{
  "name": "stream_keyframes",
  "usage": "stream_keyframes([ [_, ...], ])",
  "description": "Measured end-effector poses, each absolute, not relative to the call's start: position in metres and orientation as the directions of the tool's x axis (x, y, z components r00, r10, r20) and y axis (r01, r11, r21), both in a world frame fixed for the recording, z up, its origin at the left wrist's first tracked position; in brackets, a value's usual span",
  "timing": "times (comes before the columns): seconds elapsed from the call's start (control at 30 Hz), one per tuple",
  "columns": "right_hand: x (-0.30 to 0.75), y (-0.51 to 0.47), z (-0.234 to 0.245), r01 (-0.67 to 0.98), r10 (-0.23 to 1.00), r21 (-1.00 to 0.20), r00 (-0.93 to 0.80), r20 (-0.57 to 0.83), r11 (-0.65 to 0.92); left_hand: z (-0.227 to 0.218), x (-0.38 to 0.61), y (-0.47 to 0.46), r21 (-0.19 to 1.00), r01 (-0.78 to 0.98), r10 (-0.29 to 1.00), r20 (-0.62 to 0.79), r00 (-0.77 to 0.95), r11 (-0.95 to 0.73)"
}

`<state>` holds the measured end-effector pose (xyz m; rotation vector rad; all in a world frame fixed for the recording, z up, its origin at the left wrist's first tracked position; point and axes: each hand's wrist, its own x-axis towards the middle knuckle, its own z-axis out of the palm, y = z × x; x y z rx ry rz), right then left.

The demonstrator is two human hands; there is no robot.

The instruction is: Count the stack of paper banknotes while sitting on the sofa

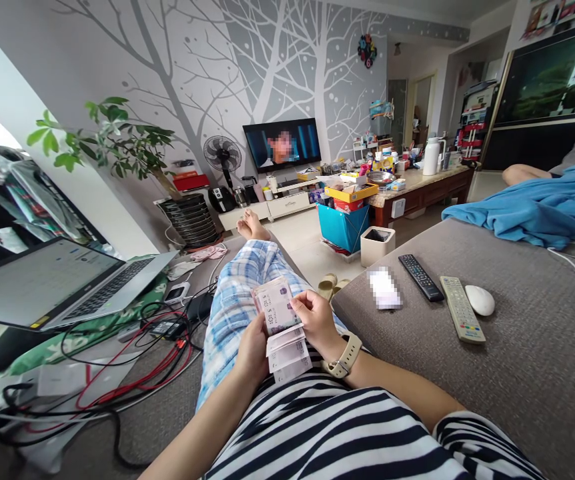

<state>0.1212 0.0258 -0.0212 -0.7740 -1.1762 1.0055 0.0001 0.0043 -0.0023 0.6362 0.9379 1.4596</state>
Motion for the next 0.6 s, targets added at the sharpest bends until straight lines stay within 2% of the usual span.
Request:
stream_keyframes([
  [0.6,0.1224,0.0254,-0.0232,-0.238,0.922,-0.892,0.071,0.380,0.386,0.0007,0.0010,0.0007,0.837,-0.542,0.973,-0.182,-0.142,0.078],
])
